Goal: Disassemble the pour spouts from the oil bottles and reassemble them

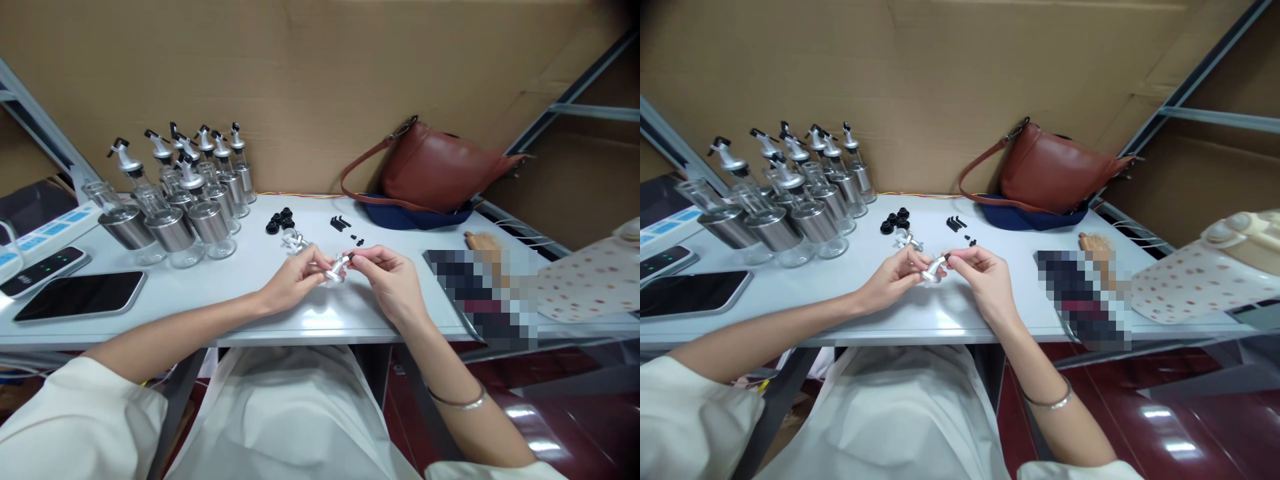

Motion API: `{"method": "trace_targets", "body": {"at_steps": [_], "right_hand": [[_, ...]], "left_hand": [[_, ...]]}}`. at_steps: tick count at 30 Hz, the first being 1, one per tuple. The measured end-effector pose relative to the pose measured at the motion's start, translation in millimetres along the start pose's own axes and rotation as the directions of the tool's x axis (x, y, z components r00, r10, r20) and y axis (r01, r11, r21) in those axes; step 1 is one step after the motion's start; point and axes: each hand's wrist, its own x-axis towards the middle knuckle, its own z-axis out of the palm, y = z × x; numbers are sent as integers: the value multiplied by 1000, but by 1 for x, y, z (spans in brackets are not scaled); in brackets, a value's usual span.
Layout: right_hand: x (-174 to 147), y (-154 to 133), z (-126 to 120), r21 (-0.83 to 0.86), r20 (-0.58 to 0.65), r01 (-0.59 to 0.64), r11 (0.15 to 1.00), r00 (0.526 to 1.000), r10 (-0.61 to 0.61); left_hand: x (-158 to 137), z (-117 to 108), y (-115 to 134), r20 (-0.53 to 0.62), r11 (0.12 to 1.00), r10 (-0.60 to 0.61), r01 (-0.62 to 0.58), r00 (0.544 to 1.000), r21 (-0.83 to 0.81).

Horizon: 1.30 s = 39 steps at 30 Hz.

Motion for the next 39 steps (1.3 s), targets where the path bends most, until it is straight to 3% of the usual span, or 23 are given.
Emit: {"method": "trace_targets", "body": {"at_steps": [8, 16, 20, 25, 28, 30, 33, 35, 39], "right_hand": [[-1, -3, 6, 7, 150, 99, 995, 984, -99], [-3, -6, 6, -6, 115, 192, 981, 975, -190], [-3, -9, 4, -48, 117, 178, 983, 978, -171], [-3, -8, 2, -159, 181, 183, 970, 971, -154], [-3, -5, 1, -96, 128, 165, 982, 980, -152], [-2, -2, 0, -64, 93, 152, 986, 985, -146], [-1, -1, 0, -55, 74, 127, 990, 990, -123], [-1, -1, 0, -47, 63, 118, 992, 991, -115], [0, -2, 0, -53, 49, 128, 990, 991, -125]], "left_hand": [[-1, -1, -1, -65, 998, 46, -43, 997, 47], [-4, -1, -1, -10, 992, 81, -80, 997, 99], [-3, 1, 3, 25, 953, 129, -131, 991, 273], [7, -10, 24, 117, 787, 223, -250, 968, 564], [27, -38, 38, 88, 701, 190, -198, 978, 685], [45, -63, 41, 64, 560, 158, -143, 985, 816], [73, -98, 34, 93, 254, -6, -88, 996, 963], [86, -112, 25, 97, 128, -123, -82, 988, 988], [98, -120, 14, 120, 92, -255, -99, 959, 991]]}}
